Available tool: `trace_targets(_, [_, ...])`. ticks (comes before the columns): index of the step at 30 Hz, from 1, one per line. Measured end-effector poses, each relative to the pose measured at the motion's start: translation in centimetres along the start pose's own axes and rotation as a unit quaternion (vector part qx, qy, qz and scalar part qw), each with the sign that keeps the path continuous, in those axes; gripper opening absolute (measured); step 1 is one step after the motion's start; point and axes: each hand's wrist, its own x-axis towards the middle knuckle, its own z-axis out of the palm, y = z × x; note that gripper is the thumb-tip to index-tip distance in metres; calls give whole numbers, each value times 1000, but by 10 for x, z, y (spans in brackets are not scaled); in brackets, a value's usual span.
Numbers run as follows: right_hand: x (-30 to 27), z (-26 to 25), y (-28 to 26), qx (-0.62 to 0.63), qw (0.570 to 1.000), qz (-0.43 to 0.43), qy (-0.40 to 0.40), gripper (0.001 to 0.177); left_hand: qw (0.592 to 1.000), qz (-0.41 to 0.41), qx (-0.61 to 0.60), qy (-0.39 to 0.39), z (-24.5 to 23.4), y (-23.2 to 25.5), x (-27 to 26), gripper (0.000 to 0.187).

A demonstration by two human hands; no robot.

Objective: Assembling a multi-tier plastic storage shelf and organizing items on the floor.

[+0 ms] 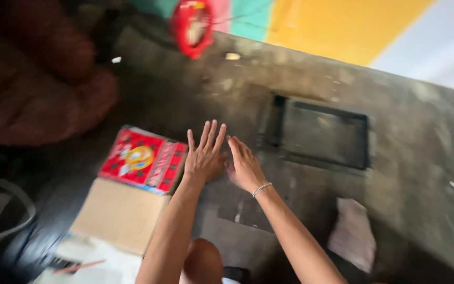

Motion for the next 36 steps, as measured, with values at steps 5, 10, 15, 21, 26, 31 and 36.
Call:
trace_targets(5, [-35, -68, 73, -76, 996, 38, 31, 85, 995, 85, -33, -35, 15, 92, 59, 91])
trace_targets(10, [-86, -141, 125, -137, 983, 101, 68, 87, 987, 153, -46, -11, 35, 198, 76, 89])
trace_targets(15, [-159, -200, 156, -223, 957, 153, 108, 85, 972, 213, -90, -41, 42, 299, 66, 88])
trace_targets(21, [-258, -255, 171, -274, 920, 266, 83, 81, 939, 317, -121, -50, 52, 400, 39, 90])
trace_targets(26, [-355, -267, 176, -267, 899, 337, 83, 78, 903, 403, -148, -40, 69, 464, -9, 90])
trace_targets(31, [-454, -227, 188, -222, 878, 385, 176, 83, 862, 469, -174, -83, 93, 516, -63, 98])
trace_targets(36, [-551, -180, 192, -195, 856, 426, 218, 78, 811, 534, -190, -144, 130, 551, -130, 99])
